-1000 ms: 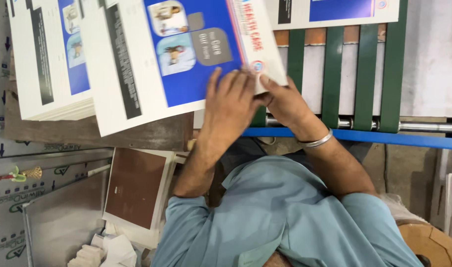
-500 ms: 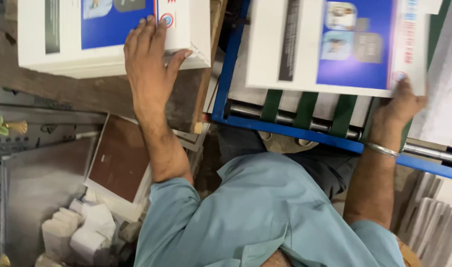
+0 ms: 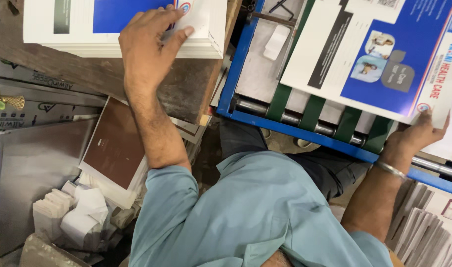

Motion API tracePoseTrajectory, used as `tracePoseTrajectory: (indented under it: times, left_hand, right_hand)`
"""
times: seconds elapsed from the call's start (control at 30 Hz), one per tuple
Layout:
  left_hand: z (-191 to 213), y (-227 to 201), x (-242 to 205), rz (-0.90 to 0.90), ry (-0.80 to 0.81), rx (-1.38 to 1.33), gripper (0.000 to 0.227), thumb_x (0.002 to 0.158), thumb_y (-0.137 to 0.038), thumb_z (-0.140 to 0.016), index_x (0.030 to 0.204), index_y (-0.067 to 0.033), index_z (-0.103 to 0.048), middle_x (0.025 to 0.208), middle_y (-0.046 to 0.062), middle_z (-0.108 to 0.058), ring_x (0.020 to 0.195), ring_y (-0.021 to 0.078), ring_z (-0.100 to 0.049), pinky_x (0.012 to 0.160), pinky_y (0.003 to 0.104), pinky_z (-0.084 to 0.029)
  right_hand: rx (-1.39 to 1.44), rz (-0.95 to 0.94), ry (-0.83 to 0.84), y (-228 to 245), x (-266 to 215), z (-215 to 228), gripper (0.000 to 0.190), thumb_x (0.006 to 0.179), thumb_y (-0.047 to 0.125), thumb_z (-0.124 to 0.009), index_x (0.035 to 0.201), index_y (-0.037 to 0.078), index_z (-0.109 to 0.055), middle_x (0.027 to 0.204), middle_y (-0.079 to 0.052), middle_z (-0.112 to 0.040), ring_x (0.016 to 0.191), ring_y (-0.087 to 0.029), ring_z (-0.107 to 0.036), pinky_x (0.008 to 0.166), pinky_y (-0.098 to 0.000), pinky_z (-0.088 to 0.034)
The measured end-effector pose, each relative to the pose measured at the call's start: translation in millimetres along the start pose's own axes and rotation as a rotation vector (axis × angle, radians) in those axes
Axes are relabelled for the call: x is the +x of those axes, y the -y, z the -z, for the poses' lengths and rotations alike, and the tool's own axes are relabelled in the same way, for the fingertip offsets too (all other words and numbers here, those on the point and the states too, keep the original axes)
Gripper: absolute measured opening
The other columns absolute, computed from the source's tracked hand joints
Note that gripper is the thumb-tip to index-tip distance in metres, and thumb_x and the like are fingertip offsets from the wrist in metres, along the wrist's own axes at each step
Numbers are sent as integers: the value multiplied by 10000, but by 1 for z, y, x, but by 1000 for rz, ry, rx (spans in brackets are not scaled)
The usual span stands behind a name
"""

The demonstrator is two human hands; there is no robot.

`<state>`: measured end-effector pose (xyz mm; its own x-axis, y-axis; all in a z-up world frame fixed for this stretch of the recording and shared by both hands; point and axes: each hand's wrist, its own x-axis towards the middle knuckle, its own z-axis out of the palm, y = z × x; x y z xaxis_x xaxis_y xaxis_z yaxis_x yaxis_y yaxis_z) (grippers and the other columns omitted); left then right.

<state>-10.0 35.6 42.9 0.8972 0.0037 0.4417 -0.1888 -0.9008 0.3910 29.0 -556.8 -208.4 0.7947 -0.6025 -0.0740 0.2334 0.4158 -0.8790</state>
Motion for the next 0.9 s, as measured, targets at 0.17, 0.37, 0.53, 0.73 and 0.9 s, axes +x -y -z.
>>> tracePoseTrajectory:
  times: [0.17, 0.37, 0.53, 0.73, 0.9]
  left_hand:
    - [-56, 5, -3, -117, -361, 293, 363, 1092, -343, -572, 1258, -55, -717, 1197, 105, -715, 1145, 290, -624, 1029, 457, -444]
    - [-94, 26, -7, -187, -607, 279, 503, 1087, -492, -469, 1196, -66, -712, 1168, 83, -725, 1141, 278, -617, 1040, 463, -424]
    - [-94, 29, -7, -183, -606, 270, 502, 1099, -493, -457, 1210, -78, -718, 1195, 78, -736, 1161, 257, -633, 1042, 450, -422]
    - [-94, 29, -9, -172, -581, 275, 518, 1099, -509, -442, 1204, -77, -708, 1203, 75, -737, 1161, 261, -639, 1053, 460, -407]
    - [-97, 31, -8, -173, -602, 279, 525, 1094, -519, -440, 1198, -82, -713, 1205, 67, -738, 1161, 252, -640, 1051, 451, -407]
  right_hand:
    - [-62, -43, -53, 6, -38, 21, 380, 1018, -110, -569, 1394, -77, -522, 1305, -260, -717, 1154, -332, -792, 975, -396, -686]
    - [-20, -36, 17, 5, -79, 44, 358, 966, -127, -562, 1322, -105, -590, 1262, -220, -694, 1094, -290, -747, 961, -385, -682]
    - [-64, -6, 50, -2, -76, 48, 355, 1014, -124, -596, 1369, -122, -592, 1313, -231, -683, 1131, -293, -731, 1003, -389, -657]
    - [-8, 17, 16, -19, -35, 34, 404, 994, -82, -625, 1383, -111, -520, 1333, -248, -670, 1161, -323, -740, 1016, -423, -672]
    - [-2, -15, -119, -40, -2, 13, 365, 968, -41, -627, 1295, -85, -471, 1293, -255, -667, 1142, -343, -751, 976, -462, -711]
